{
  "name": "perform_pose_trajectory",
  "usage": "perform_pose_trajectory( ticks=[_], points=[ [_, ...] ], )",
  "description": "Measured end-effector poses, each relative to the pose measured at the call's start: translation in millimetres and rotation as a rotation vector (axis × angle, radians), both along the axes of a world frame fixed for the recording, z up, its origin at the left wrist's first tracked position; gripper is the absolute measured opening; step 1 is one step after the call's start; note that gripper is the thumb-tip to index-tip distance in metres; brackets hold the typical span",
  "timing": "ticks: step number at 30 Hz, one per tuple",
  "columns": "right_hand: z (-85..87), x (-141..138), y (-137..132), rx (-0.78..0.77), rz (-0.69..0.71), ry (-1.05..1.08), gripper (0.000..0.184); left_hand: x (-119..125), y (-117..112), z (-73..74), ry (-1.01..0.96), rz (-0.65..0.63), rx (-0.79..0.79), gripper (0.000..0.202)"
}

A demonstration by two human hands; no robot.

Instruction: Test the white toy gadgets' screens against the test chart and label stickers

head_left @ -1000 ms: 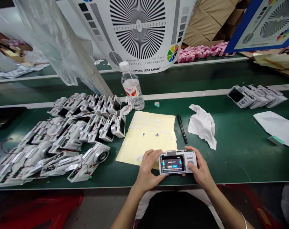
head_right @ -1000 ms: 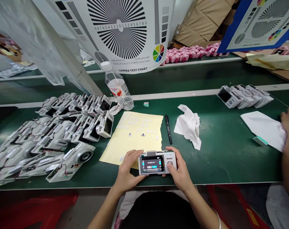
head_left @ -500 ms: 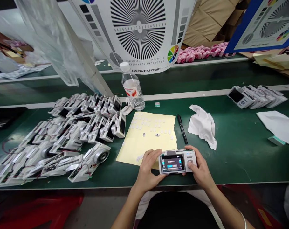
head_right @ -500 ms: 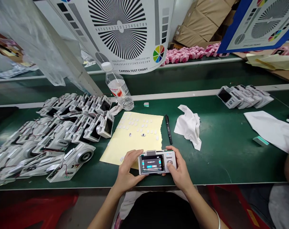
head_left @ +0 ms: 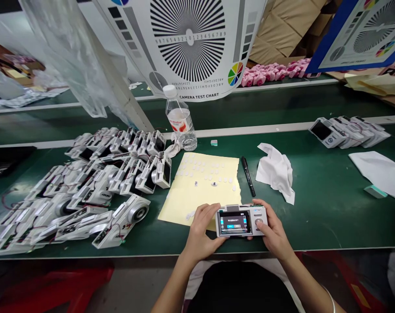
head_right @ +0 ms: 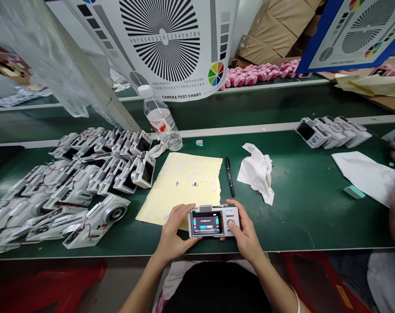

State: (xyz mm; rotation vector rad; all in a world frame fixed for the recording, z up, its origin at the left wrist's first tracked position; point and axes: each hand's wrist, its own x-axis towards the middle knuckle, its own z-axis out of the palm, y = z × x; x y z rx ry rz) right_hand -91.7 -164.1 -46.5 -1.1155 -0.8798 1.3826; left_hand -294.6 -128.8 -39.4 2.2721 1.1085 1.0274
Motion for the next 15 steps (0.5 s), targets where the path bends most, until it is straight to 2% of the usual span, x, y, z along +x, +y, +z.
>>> perform_pose_trajectory(
  ticks=[15],
  points=[
    [2.7,1.4,0.8,-0.01,0.03,0.047,0.044,-1.6,-0.5,-0.1,0.005,-0.019,-0.024,0.063]
  ],
)
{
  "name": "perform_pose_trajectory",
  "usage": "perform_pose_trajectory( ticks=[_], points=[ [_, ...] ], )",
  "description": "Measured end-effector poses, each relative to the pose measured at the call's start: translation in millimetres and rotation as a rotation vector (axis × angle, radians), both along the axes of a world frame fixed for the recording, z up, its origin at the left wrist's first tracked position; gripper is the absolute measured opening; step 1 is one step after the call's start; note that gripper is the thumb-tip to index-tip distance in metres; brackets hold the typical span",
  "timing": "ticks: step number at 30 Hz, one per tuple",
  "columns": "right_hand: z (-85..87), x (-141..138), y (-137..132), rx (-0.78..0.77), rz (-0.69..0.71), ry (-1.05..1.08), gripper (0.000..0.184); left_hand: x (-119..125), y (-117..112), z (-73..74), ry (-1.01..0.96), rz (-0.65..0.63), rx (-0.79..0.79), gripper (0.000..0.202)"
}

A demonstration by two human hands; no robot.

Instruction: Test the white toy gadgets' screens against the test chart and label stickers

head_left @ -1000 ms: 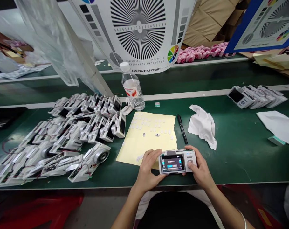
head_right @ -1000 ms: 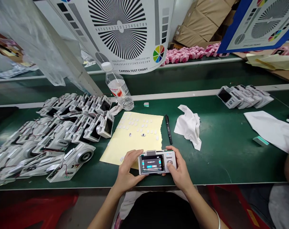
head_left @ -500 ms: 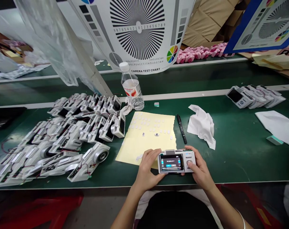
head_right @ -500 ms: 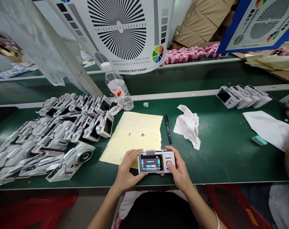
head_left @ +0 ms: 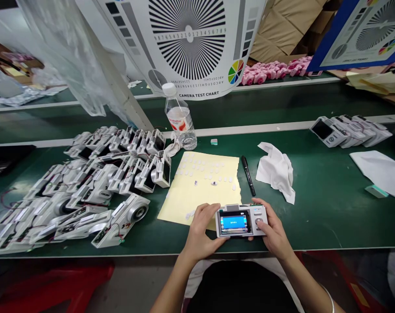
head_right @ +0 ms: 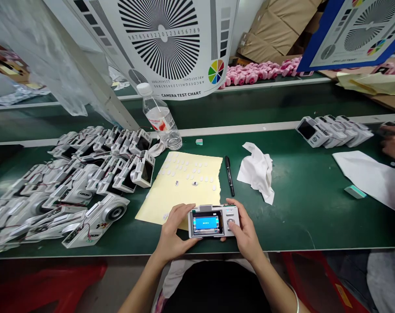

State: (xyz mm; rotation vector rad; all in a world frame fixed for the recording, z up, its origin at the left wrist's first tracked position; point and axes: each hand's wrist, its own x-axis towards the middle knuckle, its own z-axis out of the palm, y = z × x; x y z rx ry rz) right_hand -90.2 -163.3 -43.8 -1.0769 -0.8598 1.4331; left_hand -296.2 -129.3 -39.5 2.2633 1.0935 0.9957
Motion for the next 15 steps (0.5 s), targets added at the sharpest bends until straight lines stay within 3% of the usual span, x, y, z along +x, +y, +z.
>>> perform_pose_trajectory(
  ticks=[5,15],
  points=[
    [-5.3,3.2,2.4,-0.025,0.031,0.111,0.049,0.0,0.5,0.1,-0.003,-0.001,-0.008,0.064],
    [-5.1,3.3,3.3,-0.063,0.039,0.074,0.055,0.0,-0.1,-0.2,0.003,-0.001,-0.019,0.064]
  ],
)
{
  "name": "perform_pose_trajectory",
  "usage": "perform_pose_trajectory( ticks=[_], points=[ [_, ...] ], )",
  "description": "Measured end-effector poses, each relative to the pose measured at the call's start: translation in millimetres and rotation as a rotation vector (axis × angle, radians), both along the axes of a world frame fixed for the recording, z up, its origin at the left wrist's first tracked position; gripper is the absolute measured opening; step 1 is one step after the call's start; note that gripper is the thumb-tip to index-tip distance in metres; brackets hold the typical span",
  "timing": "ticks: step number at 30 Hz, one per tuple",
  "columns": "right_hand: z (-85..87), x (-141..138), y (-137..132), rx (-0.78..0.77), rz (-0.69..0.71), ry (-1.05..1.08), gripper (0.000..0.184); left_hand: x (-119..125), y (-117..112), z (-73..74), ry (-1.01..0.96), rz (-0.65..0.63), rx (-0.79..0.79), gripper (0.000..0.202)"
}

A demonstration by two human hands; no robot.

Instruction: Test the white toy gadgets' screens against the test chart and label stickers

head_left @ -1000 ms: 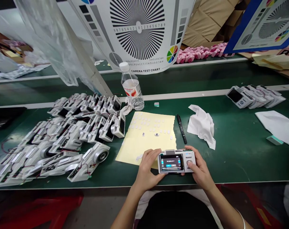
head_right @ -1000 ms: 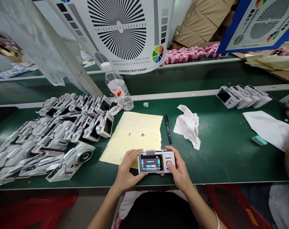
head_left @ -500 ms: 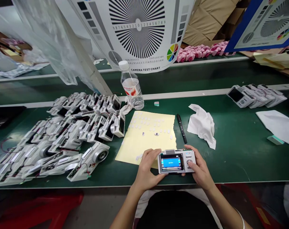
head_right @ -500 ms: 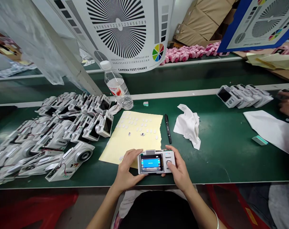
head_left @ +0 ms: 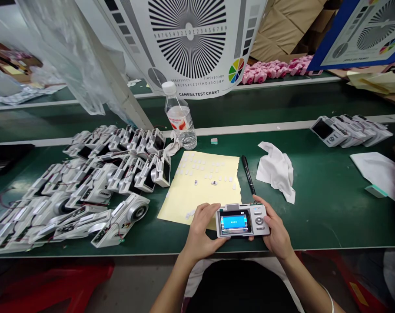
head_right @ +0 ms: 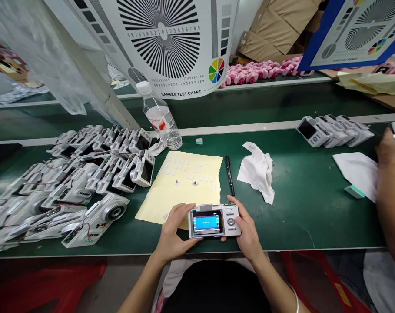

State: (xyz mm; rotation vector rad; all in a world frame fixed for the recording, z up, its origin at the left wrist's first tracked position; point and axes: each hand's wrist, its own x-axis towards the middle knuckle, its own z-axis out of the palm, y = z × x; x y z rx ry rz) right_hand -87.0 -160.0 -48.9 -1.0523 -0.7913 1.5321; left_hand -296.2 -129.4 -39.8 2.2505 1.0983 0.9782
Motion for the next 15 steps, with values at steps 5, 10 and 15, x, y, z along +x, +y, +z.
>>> perform_pose_trajectory(
  ticks=[5,10,15],
  points=[
    [-0.2,0.0,-0.2,0.007,-0.02,0.033,0.053,-0.4,-0.2,0.9,0.006,-0.002,0.006,0.064],
    [5.8,-1.7,-1.2,-0.012,-0.03,0.069,0.047,0.7,-0.9,0.3,-0.005,-0.002,-0.009,0.065],
    [6.2,1.5,-0.4,0.011,0.002,0.088,0.049,-2.1,-0.1,3.3,-0.088,-0.006,-0.107,0.065]
  ],
)
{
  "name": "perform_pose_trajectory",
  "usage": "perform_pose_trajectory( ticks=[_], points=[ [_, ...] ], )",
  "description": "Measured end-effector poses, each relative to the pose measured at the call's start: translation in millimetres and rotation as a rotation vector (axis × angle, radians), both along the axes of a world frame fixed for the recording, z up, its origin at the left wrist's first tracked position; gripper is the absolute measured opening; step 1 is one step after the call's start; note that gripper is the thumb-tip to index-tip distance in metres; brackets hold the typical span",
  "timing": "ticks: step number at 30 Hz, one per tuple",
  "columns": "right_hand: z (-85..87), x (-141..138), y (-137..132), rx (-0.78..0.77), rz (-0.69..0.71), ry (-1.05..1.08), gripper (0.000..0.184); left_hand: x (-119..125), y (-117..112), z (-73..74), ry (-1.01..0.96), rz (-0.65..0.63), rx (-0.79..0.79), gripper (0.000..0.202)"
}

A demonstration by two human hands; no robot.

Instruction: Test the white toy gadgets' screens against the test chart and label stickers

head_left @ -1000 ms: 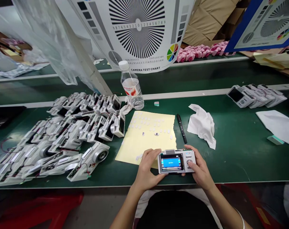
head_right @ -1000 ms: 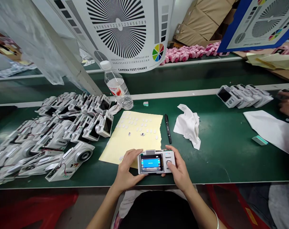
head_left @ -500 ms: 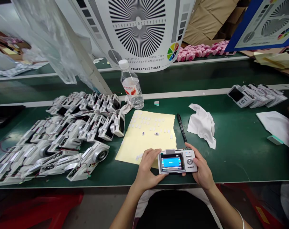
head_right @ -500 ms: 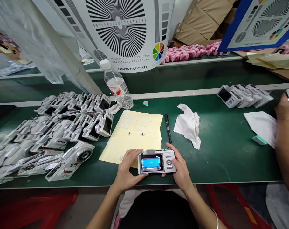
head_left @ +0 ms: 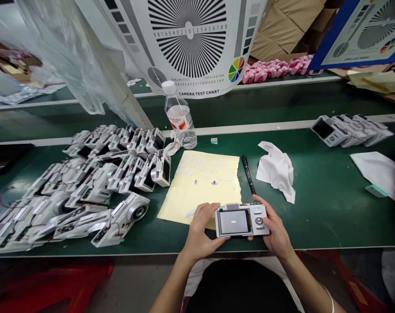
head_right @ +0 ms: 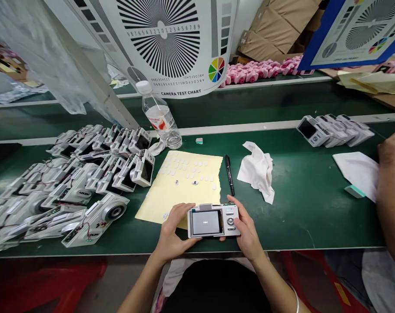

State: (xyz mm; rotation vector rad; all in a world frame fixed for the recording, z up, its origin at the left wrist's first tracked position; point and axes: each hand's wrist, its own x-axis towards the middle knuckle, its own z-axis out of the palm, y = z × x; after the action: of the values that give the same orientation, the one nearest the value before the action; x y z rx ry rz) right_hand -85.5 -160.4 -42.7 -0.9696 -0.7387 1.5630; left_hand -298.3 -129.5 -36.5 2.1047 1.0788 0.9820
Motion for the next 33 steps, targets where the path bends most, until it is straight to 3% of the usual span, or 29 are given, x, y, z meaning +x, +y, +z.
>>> perform_pose_trajectory(
  ticks=[2,6,9,11,15,19,23,30,33],
  points=[
    [0.5,2.2,-2.0,-0.033,0.09,0.052,0.051,-4.5,0.1,2.1,-0.14,-0.028,-0.148,0.063],
    [6.2,-3.2,-13.7,-0.099,0.334,0.138,0.06,-5.3,-5.8,3.0,-0.616,-0.175,-0.513,0.073],
    [9.9,-17.6,-23.1,-0.089,0.322,0.135,0.065,11.5,-17.9,1.6,-0.925,-0.176,-0.658,0.075],
    [10.9,-27.8,-26.6,-0.083,0.261,0.12,0.064,26.8,-27.8,0.8,-1.018,-0.165,-0.704,0.073],
    [14.2,-38.5,-28.6,0.001,0.245,-0.041,0.056,45.5,-42.9,-2.3,-0.992,-0.206,-0.734,0.084],
    [23.4,-39.8,-28.1,0.124,0.273,-0.43,0.043,46.4,-47.5,-7.4,-0.974,-0.099,-0.761,0.098],
    [30.1,-42.9,-24.8,0.177,0.222,-0.665,0.047,43.8,-47.1,-11.2,-0.966,-0.044,-0.805,0.099],
    [28.5,-38.5,-17.3,0.227,0.321,-0.42,0.049,34.4,-39.7,-9.0,-0.934,-0.247,-0.764,0.079],
    [27.6,-33.7,-20.2,0.216,0.364,-0.428,0.048,32.7,-43.3,-3.9,-0.848,-0.268,-0.862,0.08]
  ],
)
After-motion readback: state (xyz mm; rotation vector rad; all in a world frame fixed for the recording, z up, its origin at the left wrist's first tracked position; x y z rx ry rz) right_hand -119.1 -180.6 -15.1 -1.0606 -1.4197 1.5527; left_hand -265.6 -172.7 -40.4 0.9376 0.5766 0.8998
